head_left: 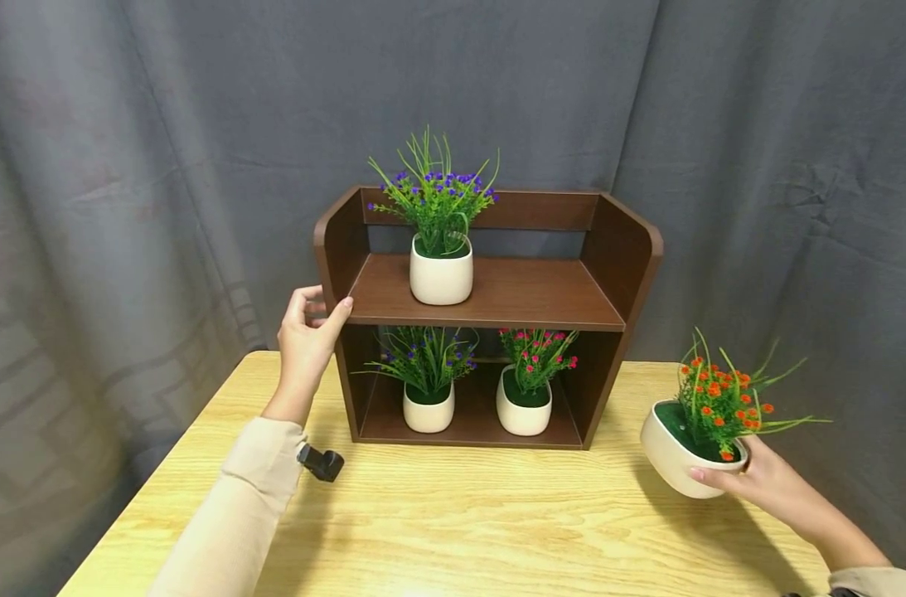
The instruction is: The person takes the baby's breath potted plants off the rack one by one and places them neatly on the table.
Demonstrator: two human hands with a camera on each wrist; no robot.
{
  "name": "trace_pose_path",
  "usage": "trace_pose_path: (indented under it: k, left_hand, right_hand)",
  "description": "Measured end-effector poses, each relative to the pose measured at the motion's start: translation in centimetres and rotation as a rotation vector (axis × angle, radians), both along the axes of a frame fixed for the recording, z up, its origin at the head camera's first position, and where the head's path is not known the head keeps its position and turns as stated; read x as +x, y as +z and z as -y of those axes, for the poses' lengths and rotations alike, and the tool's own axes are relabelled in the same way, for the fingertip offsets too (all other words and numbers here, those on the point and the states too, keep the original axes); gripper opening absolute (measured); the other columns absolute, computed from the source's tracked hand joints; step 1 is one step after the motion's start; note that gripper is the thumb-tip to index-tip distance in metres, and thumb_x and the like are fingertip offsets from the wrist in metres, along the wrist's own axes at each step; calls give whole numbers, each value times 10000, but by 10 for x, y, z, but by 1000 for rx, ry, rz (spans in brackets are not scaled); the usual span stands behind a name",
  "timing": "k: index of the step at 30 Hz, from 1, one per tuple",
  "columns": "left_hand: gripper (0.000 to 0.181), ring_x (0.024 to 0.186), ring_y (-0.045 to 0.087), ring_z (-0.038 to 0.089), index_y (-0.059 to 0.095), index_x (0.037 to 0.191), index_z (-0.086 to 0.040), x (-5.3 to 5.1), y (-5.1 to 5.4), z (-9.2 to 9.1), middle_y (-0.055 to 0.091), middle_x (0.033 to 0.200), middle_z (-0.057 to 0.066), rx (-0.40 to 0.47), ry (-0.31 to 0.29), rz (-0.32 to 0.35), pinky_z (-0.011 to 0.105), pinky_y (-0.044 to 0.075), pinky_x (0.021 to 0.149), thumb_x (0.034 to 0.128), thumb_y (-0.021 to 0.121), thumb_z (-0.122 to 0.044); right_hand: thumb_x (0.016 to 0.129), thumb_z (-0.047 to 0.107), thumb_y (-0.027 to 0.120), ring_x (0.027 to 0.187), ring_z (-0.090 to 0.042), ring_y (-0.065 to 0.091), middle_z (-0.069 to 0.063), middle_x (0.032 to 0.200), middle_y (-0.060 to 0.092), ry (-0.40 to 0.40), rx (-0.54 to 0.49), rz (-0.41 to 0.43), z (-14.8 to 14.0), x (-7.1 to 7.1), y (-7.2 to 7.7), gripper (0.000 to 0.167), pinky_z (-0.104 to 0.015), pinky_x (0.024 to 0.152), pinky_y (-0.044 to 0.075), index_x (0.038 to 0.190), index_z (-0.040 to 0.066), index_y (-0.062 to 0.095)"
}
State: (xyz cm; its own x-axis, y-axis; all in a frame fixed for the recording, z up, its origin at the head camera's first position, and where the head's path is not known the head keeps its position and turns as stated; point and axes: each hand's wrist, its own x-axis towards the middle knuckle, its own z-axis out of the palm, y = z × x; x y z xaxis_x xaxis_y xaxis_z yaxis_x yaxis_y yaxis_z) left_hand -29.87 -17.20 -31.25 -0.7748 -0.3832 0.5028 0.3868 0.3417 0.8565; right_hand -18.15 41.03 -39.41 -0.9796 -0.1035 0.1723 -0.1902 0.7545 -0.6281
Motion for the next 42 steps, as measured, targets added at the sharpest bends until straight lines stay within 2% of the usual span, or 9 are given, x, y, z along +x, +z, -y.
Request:
trace_pose_path:
  k: [5,8,13,18,22,25,28,35,42]
  left_hand:
    - [462,832,583,202,624,1237,-138,-1,-1,0,583,996,10,-6,4,6,242,483,665,886,756,-408]
    - [455,837,585,221,624,1234,-136,-1,-1,0,584,996,14,-2,1,2,243,485,664,887,758,-398]
    - [443,837,587,216,625,1227,-142,0,-1,0,578,991,5,2,5,0,257,487,666,885,761,-389]
    - [433,814,578,164,629,1221,-151,1,0,-1,579,987,-2,3,7,2,259,486,675,883,765,-387]
    - [432,813,576,160,629,1223,-149,0,0,-1,578,988,-3,6,0,7,255,485,677,885,764,-382]
    - [436,814,578,164,627,1224,-147,0,0,-1,578,987,-3,7,0,8,255,487,677,885,764,-384]
    - [443,817,580,165,626,1227,-148,0,0,-1,581,990,-6,5,1,10,260,488,679,883,763,-394]
    - [439,824,582,178,630,1222,-157,-1,0,-1,585,997,5,8,1,7,277,489,688,877,770,-389]
    - [436,831,581,188,636,1217,-180,-1,1,0,587,1002,8,13,-2,6,293,489,696,869,777,-404]
  right_hand:
    - [944,228,697,1043,79,494,-118,1340,549,36,-26,52,-11,0,-11,759,-149,788,431,1497,-73,274]
    - [953,272,680,1039,86,481,-272,1368,496,17,-5,96,-16,-1,-17,771,-157,782,428,1497,-84,266]
    - [975,310,643,1083,29,481,-321,1417,429,4,0,153,-27,-1,-24,812,-222,789,459,1522,-88,195]
    - [984,263,630,1116,46,469,-320,1465,365,35,-20,136,-36,-1,-33,817,-223,796,469,1547,-66,138]
    - [964,189,658,1092,102,467,5,1408,485,64,-50,61,-40,-1,-42,728,-142,797,441,1527,-21,247]
    - [949,141,670,1110,102,464,235,1325,464,91,-70,5,-43,-1,-46,687,-112,816,419,1518,42,298]
    - [946,118,667,1135,123,431,288,1335,414,107,-77,-21,-45,1,-49,694,-89,832,390,1530,96,292]
    - [977,164,632,1123,125,418,256,1320,414,86,-64,40,-51,3,-52,664,-113,820,399,1506,-20,277]
    - [981,190,625,1127,197,342,-17,1431,403,78,-19,43,-56,2,-56,705,-76,820,345,1524,-50,244]
